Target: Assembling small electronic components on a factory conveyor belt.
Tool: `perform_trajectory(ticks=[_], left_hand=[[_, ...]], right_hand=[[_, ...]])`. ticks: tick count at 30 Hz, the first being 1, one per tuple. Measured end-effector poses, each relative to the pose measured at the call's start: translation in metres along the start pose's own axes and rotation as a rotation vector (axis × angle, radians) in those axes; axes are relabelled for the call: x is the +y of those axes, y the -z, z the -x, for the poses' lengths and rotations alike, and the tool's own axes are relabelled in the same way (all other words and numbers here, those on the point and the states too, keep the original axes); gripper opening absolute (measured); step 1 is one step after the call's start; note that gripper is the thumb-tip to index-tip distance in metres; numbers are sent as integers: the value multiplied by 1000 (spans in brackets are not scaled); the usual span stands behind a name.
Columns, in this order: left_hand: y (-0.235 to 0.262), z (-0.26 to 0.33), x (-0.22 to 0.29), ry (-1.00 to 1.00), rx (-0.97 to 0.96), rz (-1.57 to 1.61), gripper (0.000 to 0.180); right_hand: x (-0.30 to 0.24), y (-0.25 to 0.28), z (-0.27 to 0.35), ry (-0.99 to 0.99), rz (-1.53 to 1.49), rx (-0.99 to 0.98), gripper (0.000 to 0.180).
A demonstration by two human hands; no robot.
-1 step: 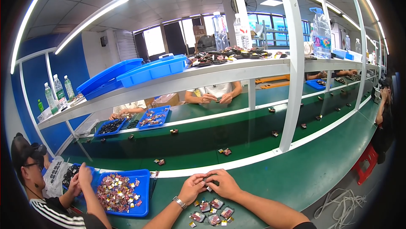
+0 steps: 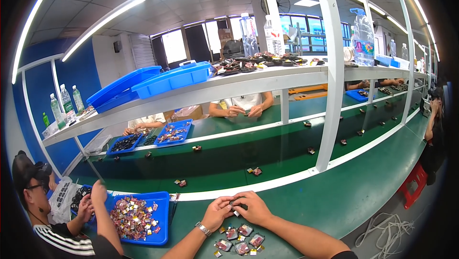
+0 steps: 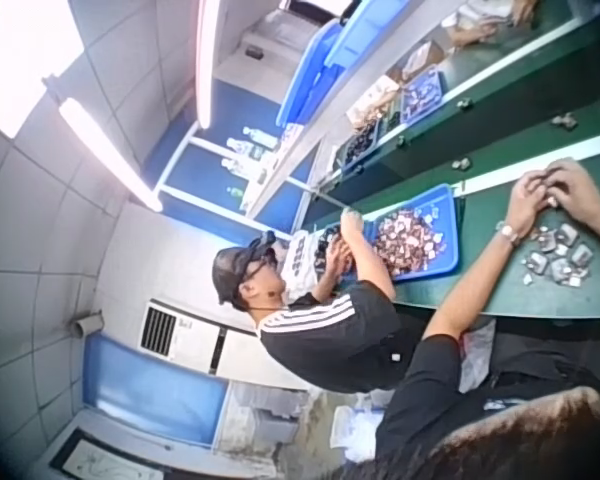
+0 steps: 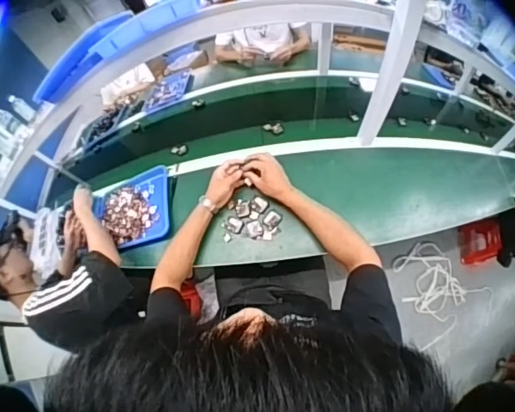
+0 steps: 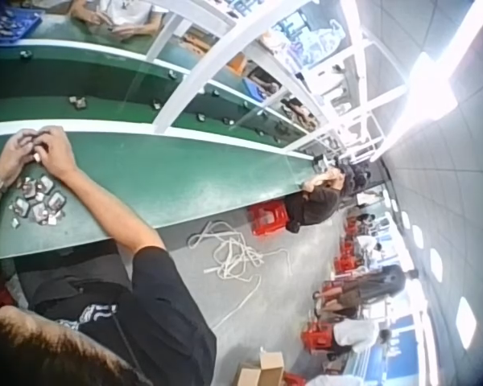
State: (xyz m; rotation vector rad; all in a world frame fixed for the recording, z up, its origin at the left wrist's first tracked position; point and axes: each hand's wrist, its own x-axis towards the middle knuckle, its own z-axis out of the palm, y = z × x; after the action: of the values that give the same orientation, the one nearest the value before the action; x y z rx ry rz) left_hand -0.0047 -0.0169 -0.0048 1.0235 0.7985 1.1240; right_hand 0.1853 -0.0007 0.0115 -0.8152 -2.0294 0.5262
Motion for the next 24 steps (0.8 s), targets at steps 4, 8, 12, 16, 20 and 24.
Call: perform_trajectory(ticks=[4,8,12,16,20,24], left_hand=[[-2,0,1,-10,6,17,28],[-3,1,2,-6,17,-12,28],[-4,1,2,-4,-4,-11,27],[-4,1,3,-1,-9,15,27],[-2,1,2,2,-17,25,26],[-3,1,3,-3,-26,50,26]], right_hand=[[2,2,0,37,38,4,13],[3,8,-3,131,48,-37,14],[3,8,-1,85,47,-35,14],[-5,3,1,32,35,30,13],[-7,0,1,36,56,58,13],[-5,-1,1,43,22,52,14]])
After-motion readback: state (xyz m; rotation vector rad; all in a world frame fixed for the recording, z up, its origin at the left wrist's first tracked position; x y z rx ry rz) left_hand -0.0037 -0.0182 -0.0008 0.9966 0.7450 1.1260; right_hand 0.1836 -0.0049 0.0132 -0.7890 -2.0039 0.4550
